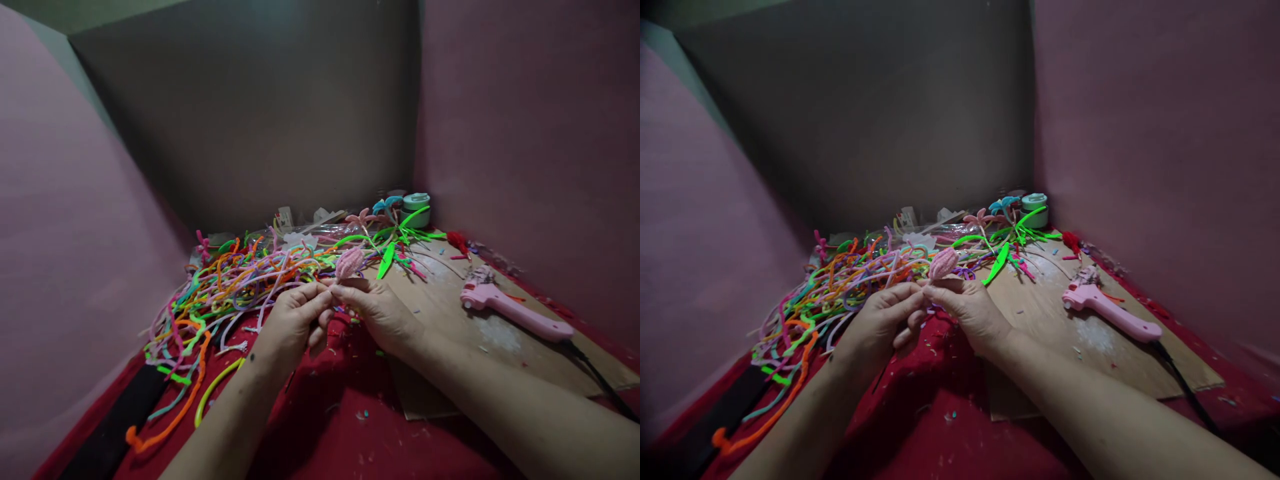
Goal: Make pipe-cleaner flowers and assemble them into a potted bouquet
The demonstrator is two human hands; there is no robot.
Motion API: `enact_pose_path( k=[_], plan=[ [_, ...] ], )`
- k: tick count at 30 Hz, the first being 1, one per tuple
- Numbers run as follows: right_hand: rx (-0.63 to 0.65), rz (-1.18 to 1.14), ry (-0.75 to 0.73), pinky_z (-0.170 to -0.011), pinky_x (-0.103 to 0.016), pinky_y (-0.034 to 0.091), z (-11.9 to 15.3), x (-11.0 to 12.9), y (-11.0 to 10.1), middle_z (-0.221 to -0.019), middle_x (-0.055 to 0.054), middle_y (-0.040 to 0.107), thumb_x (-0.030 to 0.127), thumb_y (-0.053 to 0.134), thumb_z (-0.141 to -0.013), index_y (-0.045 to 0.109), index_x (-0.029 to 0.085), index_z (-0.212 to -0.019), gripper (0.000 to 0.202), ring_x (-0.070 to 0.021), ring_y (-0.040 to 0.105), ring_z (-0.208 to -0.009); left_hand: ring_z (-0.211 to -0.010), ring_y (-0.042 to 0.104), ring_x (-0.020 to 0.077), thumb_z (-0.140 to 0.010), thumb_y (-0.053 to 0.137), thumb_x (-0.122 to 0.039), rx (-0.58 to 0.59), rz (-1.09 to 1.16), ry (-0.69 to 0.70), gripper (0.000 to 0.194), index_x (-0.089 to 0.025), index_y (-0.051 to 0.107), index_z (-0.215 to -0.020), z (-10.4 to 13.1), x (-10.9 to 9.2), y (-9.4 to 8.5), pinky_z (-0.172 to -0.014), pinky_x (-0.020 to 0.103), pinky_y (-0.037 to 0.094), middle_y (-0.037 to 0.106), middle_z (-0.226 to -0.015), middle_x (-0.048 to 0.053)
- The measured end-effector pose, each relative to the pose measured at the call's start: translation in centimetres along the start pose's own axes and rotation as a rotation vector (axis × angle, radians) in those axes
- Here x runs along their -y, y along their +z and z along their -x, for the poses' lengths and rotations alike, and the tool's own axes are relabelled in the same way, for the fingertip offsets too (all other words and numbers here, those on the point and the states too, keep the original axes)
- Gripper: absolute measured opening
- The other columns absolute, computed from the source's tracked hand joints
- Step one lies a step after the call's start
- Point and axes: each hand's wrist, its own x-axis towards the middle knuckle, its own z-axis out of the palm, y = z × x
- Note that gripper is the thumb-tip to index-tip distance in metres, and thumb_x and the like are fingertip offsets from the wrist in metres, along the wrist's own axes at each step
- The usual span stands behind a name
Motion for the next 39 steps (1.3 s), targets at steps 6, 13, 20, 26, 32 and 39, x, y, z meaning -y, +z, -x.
enact_pose_path(
  k=[6,13,20,26,32,39],
  plan=[
    [-0.01,-0.147,0.118,-0.071,-0.024,0.042,-0.3,-0.5,-0.4,-0.069,0.001,0.064,0.022,0.073,-0.065,0.069,0.017,-0.078,0.014,-0.009,0.056,-0.064,-0.029,0.01,-0.0004,-0.08,0.055,-0.028,0.241,0.3,-0.141,0.011,-0.017,0.051,-0.078,-0.4,0.5,-1.0,-0.022,0.013,0.024,0.039,-0.051,-0.01],
    [-0.144,-0.173,0.099,-0.069,-0.025,0.043,-0.4,-0.7,-0.4,-0.071,0.0,0.065,0.022,0.075,-0.06,0.068,0.016,-0.075,0.017,-0.0111,0.057,-0.066,-0.039,0.04,0.0056,-0.083,0.047,-0.032,-0.178,-0.56,0.281,0.023,-0.016,0.051,-0.066,-0.5,1.7,0.2,-0.039,0.018,0.033,0.048,-0.054,-0.003],
    [-0.181,-0.148,0.137,-0.067,-0.024,0.043,-0.2,-0.7,-0.3,-0.074,0.0,0.066,0.023,0.075,-0.06,0.068,0.017,-0.076,0.018,-0.0115,0.058,-0.07,-0.05,0.044,0.007,-0.081,0.048,-0.022,-0.279,-0.802,0.508,0.014,-0.016,0.054,-0.071,-0.3,2.0,0.4,-0.053,0.02,0.035,0.051,-0.058,-0.003],
    [-0.096,-0.118,0.129,-0.07,-0.026,0.043,-0.3,-0.7,-0.5,-0.076,-0.001,0.067,0.025,0.072,-0.066,0.069,0.017,-0.082,0.019,-0.0115,0.058,-0.069,-0.032,0.026,0.0015,-0.079,0.054,-0.033,-0.086,-0.109,0.029,0.025,-0.016,0.045,-0.063,-0.3,0.6,0.0,-0.034,0.015,0.018,0.04,-0.047,-0.007],
    [-0.023,-0.117,0.141,-0.067,-0.025,0.043,-0.4,-0.6,-0.7,-0.07,-0.001,0.065,0.024,0.07,-0.067,0.069,0.016,-0.087,0.021,-0.0105,0.058,-0.064,-0.033,0.013,-0.0004,-0.078,0.057,-0.026,0.133,0.279,-0.095,0.012,-0.016,0.051,-0.078,-0.5,0.8,-0.8,-0.03,0.012,0.015,0.037,-0.05,-0.009],
    [-0.123,-0.126,0.14,-0.064,-0.025,0.044,-0.3,-0.7,-0.8,-0.071,-0.001,0.065,0.024,0.071,-0.065,0.069,0.016,-0.081,0.018,-0.0116,0.058,-0.066,-0.034,0.021,0.0025,-0.082,0.049,-0.036,0.03,0.022,-0.049,0.023,-0.016,0.051,-0.07,-0.3,0.3,-0.3,-0.032,0.015,0.019,0.037,-0.05,-0.007]
  ],
)
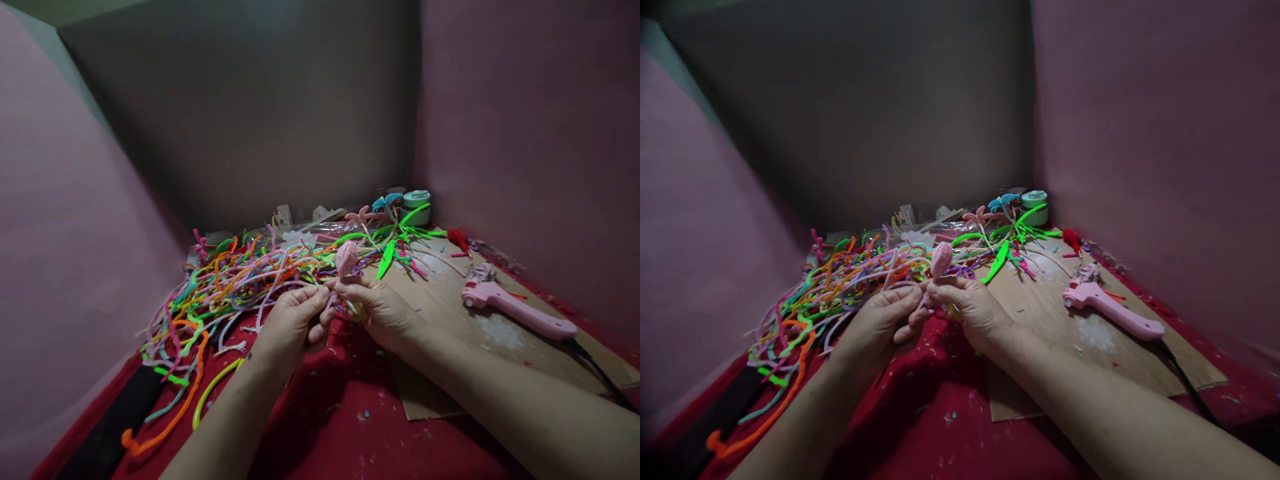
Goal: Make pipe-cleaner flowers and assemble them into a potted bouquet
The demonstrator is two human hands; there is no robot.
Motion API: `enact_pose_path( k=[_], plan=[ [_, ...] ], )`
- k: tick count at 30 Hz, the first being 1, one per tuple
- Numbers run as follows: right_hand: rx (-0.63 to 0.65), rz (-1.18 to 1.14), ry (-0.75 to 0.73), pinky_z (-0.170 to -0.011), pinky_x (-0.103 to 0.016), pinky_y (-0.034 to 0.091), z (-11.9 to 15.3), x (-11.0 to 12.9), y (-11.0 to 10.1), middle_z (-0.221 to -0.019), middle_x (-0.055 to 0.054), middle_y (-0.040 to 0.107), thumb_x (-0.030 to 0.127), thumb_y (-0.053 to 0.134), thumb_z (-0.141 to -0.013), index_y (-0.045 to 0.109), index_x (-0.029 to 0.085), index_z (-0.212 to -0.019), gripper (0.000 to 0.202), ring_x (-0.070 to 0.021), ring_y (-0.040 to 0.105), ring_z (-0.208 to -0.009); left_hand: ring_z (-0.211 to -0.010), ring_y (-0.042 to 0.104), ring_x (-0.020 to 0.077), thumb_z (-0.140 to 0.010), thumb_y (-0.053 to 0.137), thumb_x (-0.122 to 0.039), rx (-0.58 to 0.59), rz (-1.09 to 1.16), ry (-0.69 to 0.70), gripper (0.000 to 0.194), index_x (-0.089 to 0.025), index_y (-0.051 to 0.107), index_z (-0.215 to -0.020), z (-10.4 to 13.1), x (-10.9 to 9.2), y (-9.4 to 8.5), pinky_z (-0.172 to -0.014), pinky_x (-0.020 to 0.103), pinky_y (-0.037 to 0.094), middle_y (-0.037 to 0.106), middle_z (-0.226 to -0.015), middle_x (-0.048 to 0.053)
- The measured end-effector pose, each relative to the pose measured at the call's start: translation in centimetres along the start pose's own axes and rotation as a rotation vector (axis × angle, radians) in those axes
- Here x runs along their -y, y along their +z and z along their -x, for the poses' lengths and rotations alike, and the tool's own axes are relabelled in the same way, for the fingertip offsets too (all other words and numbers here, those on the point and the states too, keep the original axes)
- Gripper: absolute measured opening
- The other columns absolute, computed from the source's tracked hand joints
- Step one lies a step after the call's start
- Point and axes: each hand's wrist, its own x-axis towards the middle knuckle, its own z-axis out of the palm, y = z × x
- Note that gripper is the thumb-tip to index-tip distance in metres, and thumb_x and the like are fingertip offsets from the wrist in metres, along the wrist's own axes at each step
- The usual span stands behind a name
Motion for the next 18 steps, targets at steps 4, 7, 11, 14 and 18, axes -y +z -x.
enact_pose_path(
  k=[4,7,11,14,18],
  plan=[
    [-0.041,0.003,-0.026,-0.064,-0.025,0.043,-0.1,-0.3,-0.2,-0.075,-0.001,0.066,0.025,0.07,-0.066,0.069,0.017,-0.083,0.019,-0.0121,0.057,-0.067,-0.051,0.045,0.0093,-0.078,0.055,-0.033,-0.261,-0.624,0.371,0.017,-0.017,0.057,-0.074,0.1,0.9,0.5,-0.05,0.02,0.036,0.052,-0.06,-0.001],
    [-0.052,0.029,-0.026,-0.063,-0.025,0.042,0.0,-0.3,0.0,-0.074,-0.001,0.066,0.025,0.07,-0.066,0.07,0.017,-0.081,0.017,-0.011,0.056,-0.064,-0.063,0.05,0.0123,-0.078,0.053,-0.025,-0.372,-0.931,0.577,0.01,-0.019,0.059,-0.073,0.0,1.8,0.5,-0.062,0.022,0.037,0.058,-0.07,0.002],
    [0.013,0.053,-0.05,-0.069,-0.026,0.041,0.2,-0.2,0.3,-0.076,-0.001,0.066,0.027,0.069,-0.068,0.07,0.017,-0.084,0.019,-0.0116,0.055,-0.069,-0.053,0.044,0.0093,-0.081,0.049,-0.026,-0.375,-0.825,0.518,0.017,-0.018,0.057,-0.069,0.0,1.5,0.5,-0.055,0.02,0.034,0.053,-0.061,-0.001],
    [0.06,0.092,-0.063,-0.071,-0.027,0.04,0.2,-0.1,0.4,-0.076,-0.001,0.066,0.03,0.068,-0.07,0.07,0.019,-0.089,0.022,-0.0119,0.055,-0.069,-0.042,0.035,0.0065,-0.079,0.054,-0.031,-0.327,-0.522,0.345,0.019,-0.017,0.056,-0.066,0.2,0.6,0.7,-0.044,0.018,0.03,0.045,-0.05,-0.005],
    [0.084,0.137,-0.086,-0.071,-0.028,0.04,0.2,0.0,0.4,-0.071,0.0,0.064,0.03,0.066,-0.071,0.07,0.019,-0.089,0.022,-0.0124,0.055,-0.067,-0.037,0.032,0.0037,-0.075,0.059,-0.034,-0.209,-0.237,0.18,0.026,-0.015,0.051,-0.06,0.2,0.0,0.6,-0.037,0.016,0.025,0.043,-0.046,-0.006]
  ],
)
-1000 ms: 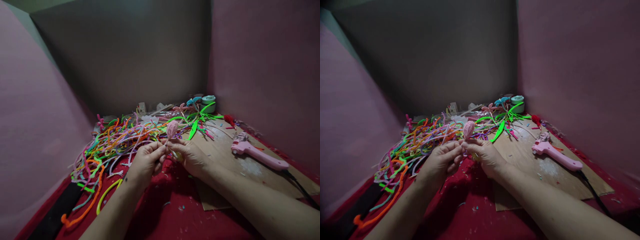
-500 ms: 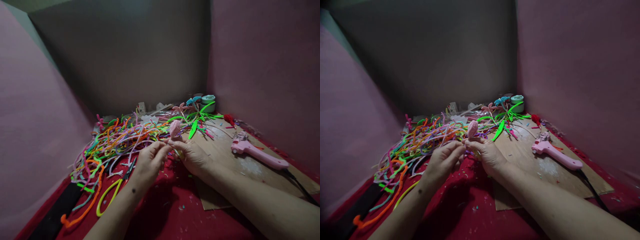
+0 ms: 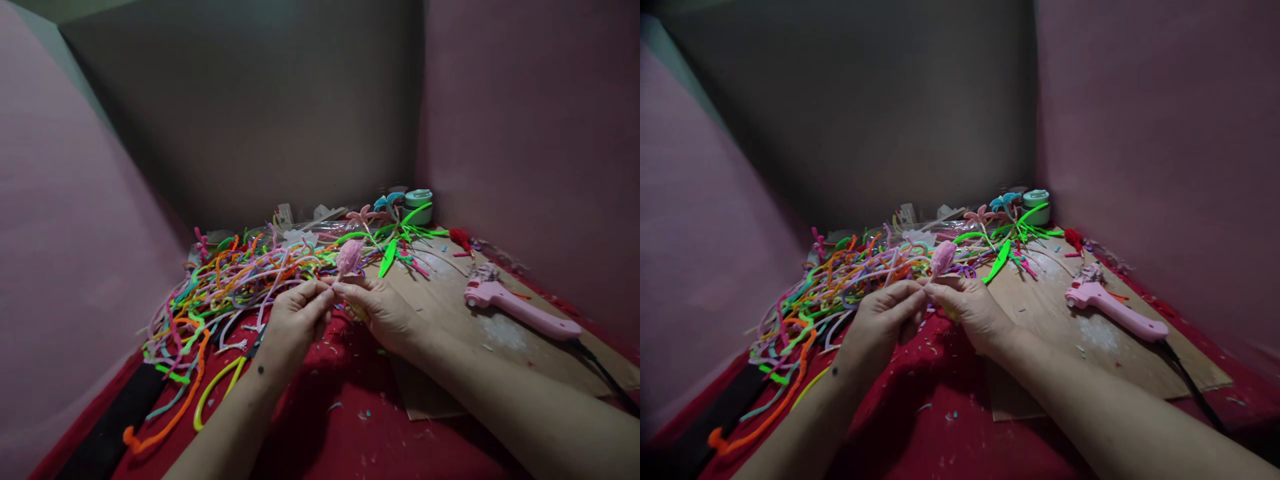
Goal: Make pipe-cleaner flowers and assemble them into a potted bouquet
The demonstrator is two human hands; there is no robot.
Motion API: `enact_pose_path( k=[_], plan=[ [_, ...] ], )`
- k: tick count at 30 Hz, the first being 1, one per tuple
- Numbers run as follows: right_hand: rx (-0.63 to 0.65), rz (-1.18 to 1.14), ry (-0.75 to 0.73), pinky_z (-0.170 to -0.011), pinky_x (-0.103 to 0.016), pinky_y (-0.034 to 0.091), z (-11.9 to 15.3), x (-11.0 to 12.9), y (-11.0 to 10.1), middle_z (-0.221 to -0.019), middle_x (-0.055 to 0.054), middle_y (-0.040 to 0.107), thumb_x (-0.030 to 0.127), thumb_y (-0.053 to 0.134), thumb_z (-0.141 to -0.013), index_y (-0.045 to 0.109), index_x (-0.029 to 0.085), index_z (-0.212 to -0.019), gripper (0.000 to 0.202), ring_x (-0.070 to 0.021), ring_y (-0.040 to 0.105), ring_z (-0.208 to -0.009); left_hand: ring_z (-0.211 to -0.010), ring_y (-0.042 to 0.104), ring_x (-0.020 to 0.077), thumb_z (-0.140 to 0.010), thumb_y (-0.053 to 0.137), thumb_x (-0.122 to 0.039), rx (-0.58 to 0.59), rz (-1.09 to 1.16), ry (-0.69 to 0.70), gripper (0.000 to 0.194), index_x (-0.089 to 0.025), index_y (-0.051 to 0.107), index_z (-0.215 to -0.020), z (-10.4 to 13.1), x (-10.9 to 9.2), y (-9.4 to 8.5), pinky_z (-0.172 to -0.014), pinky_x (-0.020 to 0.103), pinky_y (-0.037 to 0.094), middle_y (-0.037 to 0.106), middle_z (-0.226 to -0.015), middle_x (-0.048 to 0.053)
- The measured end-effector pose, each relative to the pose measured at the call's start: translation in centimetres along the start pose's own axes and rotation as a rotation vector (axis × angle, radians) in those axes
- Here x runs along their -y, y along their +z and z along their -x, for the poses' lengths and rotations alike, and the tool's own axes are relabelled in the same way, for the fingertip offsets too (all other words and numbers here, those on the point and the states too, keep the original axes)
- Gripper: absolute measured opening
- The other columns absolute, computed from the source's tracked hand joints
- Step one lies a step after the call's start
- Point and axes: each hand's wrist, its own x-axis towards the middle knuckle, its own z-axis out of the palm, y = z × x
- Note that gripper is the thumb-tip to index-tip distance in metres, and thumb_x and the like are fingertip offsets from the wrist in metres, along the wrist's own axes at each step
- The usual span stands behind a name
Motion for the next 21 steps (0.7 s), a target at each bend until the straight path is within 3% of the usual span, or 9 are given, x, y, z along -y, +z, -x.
enact_pose_path(
  k=[4,9,13,15,17,21],
  plan=[
    [0.042,-0.043,0.024,-0.072,-0.029,0.043,0.0,0.3,0.1,-0.07,0.0,0.064,0.029,0.065,-0.072,0.069,0.018,-0.091,0.022,-0.0117,0.056,-0.065,-0.032,0.031,0.001,-0.075,0.06,-0.032,0.117,0.257,-0.14,0.023,-0.014,0.05,-0.065,-0.3,0.4,-0.4,-0.033,0.013,0.022,0.045,-0.048,-0.006],
    [0.055,-0.055,0.034,-0.071,-0.025,0.043,-0.1,0.5,0.0,-0.072,-0.001,0.064,0.027,0.066,-0.071,0.068,0.016,-0.08,0.014,-0.0111,0.058,-0.068,-0.029,0.015,-0.0012,-0.078,0.056,-0.023,0.27,0.552,-0.279,0.011,-0.014,0.052,-0.073,-0.8,0.8,-0.9,-0.027,0.01,0.02,0.039,-0.048,-0.009],
    [0.054,-0.034,0.021,-0.07,-0.025,0.043,-0.3,0.3,-0.2,-0.069,0.0,0.063,0.028,0.068,-0.069,0.066,0.015,-0.071,0.014,-0.0109,0.056,-0.066,-0.029,0.009,-0.0013,-0.079,0.053,-0.022,0.298,0.601,-0.334,0.008,-0.014,0.052,-0.076,-0.9,0.7,-1.0,-0.025,0.01,0.017,0.037,-0.05,-0.009],
    [0.041,-0.059,0.017,-0.072,-0.026,0.043,-0.3,0.1,-0.2,-0.07,-0.001,0.063,0.028,0.068,-0.068,0.066,0.015,-0.072,0.014,-0.0115,0.056,-0.067,-0.03,0.014,-0.0007,-0.08,0.054,-0.027,0.282,0.464,-0.292,0.013,-0.015,0.053,-0.076,-0.7,0.5,-0.8,-0.027,0.012,0.018,0.039,-0.05,-0.009],
    [0.006,-0.08,0.011,-0.073,-0.027,0.043,-0.3,0.0,-0.1,-0.071,-0.001,0.064,0.027,0.068,-0.068,0.067,0.015,-0.073,0.013,-0.0119,0.057,-0.068,-0.031,0.022,0.0012,-0.081,0.052,-0.032,0.192,0.191,-0.175,0.02,-0.015,0.052,-0.07,-0.4,0.5,-0.4,-0.031,0.014,0.021,0.041,-0.05,-0.007],
    [-0.101,-0.127,0.004,-0.074,-0.027,0.042,0.0,-0.1,0.2,-0.075,-0.001,0.066,0.023,0.07,-0.065,0.069,0.017,-0.076,0.013,-0.0119,0.058,-0.07,-0.051,0.048,0.01,-0.081,0.051,-0.028,-0.119,-0.527,0.286,0.017,-0.017,0.053,-0.068,0.0,1.4,0.5,-0.051,0.021,0.035,0.053,-0.059,-0.001]
  ],
)
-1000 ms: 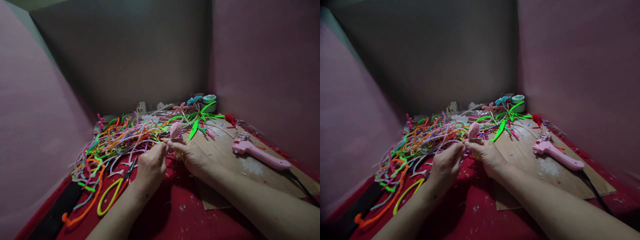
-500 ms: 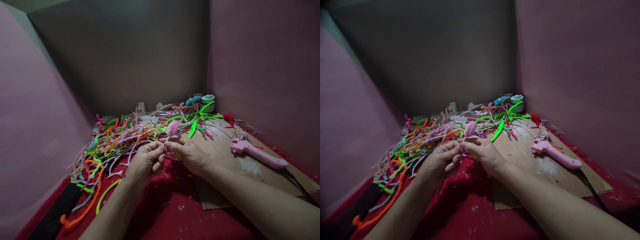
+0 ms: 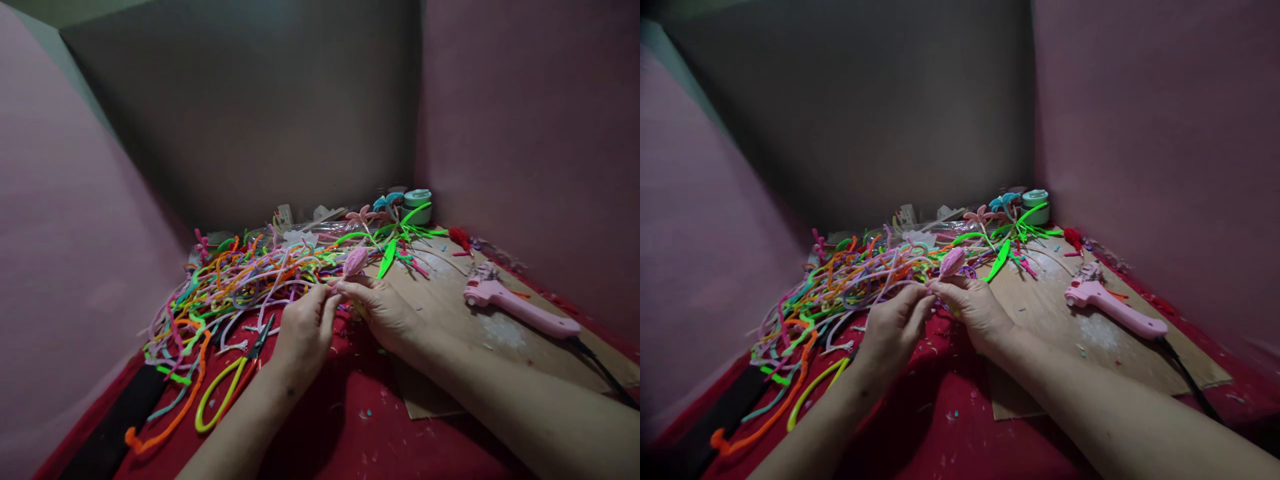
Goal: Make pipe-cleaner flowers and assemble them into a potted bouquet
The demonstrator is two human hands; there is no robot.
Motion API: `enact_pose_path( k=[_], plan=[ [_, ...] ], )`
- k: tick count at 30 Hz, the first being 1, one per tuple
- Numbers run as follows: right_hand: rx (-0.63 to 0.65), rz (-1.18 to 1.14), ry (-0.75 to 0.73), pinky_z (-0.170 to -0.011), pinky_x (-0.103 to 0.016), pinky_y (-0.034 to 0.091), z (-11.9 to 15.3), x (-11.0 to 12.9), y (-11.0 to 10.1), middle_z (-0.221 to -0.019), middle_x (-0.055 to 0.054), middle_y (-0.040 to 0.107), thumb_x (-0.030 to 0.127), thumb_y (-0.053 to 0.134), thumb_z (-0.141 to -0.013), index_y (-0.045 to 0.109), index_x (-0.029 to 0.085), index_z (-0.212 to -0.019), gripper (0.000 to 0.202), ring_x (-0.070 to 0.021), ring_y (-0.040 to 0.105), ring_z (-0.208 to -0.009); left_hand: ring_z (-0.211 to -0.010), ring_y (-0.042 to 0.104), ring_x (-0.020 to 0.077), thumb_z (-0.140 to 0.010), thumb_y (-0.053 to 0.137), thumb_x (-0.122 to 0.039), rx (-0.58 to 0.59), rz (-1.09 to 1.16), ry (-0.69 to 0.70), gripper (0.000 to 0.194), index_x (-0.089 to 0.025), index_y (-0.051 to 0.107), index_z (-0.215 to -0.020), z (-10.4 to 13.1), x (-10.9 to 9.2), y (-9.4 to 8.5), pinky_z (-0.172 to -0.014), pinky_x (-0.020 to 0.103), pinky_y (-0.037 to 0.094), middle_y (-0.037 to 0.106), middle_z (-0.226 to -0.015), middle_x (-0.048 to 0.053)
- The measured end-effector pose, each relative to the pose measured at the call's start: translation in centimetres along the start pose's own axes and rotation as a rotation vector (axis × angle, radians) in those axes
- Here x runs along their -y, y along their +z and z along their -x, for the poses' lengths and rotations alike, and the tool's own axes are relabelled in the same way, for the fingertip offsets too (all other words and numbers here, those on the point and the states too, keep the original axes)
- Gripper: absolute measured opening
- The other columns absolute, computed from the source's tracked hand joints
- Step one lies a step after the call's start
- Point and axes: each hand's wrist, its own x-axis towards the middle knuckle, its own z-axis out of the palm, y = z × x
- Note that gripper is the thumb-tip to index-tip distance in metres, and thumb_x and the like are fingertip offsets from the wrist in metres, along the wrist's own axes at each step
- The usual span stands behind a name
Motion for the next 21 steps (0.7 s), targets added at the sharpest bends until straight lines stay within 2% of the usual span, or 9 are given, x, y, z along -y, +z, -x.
enact_pose_path(
  k=[1,3,7,13,17,21],
  plan=[
    [-0.023,-0.004,0.01,-0.072,-0.026,0.042,0.1,0.0,0.1,-0.076,-0.001,0.067,0.023,0.07,-0.064,0.069,0.017,-0.076,0.013,-0.0119,0.058,-0.071,-0.058,0.052,0.0123,-0.081,0.05,-0.026,-0.047,-0.139,0.086,0.012,-0.018,0.055,-0.073,0.1,0.2,0.3,-0.057,0.022,0.036,0.057,-0.065,0.001],
    [-0.058,0.014,0.039,-0.068,-0.025,0.042,0.2,0.1,0.2,-0.076,-0.001,0.067,0.023,0.07,-0.064,0.069,0.016,-0.076,0.014,-0.0123,0.058,-0.07,-0.066,0.055,0.0152,-0.082,0.048,-0.025,-0.095,-0.319,0.169,0.01,-0.018,0.055,-0.084,0.3,0.7,0.6,-0.061,0.024,0.036,0.06,-0.075,0.004],
    [-0.088,0.044,0.054,-0.063,-0.026,0.041,0.3,0.1,0.4,-0.074,-0.002,0.066,0.027,0.071,-0.062,0.068,0.015,-0.075,0.017,-0.013,0.056,-0.068,-0.056,0.052,0.0142,-0.084,0.046,-0.029,-0.165,-0.427,0.202,0.013,-0.019,0.053,-0.09,0.6,1.4,0.7,-0.054,0.023,0.031,0.059,-0.072,0.004],
    [-0.064,0.102,-0.018,-0.067,-0.027,0.039,0.4,-0.2,0.4,-0.064,0.002,0.06,0.028,0.07,-0.065,0.068,0.017,-0.069,0.012,-0.0104,0.049,-0.06,-0.059,0.049,0.0142,-0.084,0.041,-0.017,-0.095,-0.494,0.268,0.015,-0.02,0.055,-0.08,0.5,1.8,0.6,-0.053,0.023,0.027,0.055,-0.068,0.003],
    [0.002,0.158,-0.058,-0.067,-0.026,0.039,0.5,-0.3,0.4,-0.068,0.002,0.06,0.028,0.067,-0.07,0.068,0.018,-0.073,0.011,-0.0105,0.049,-0.063,-0.056,0.047,0.0117,-0.084,0.039,-0.015,-0.085,-0.369,0.224,0.015,-0.019,0.053,-0.083,0.4,1.5,0.5,-0.056,0.022,0.031,0.053,-0.066,0.0],
    [0.095,0.149,-0.095,-0.075,-0.028,0.04,0.4,-0.3,0.2,-0.071,0.001,0.058,0.026,0.065,-0.074,0.068,0.018,-0.075,0.008,-0.0118,0.05,-0.071,-0.052,0.04,0.0085,-0.084,0.043,-0.023,-0.059,-0.043,0.065,0.014,-0.018,0.052,-0.074,0.1,0.5,0.1,-0.053,0.019,0.032,0.048,-0.059,-0.004]
  ],
)
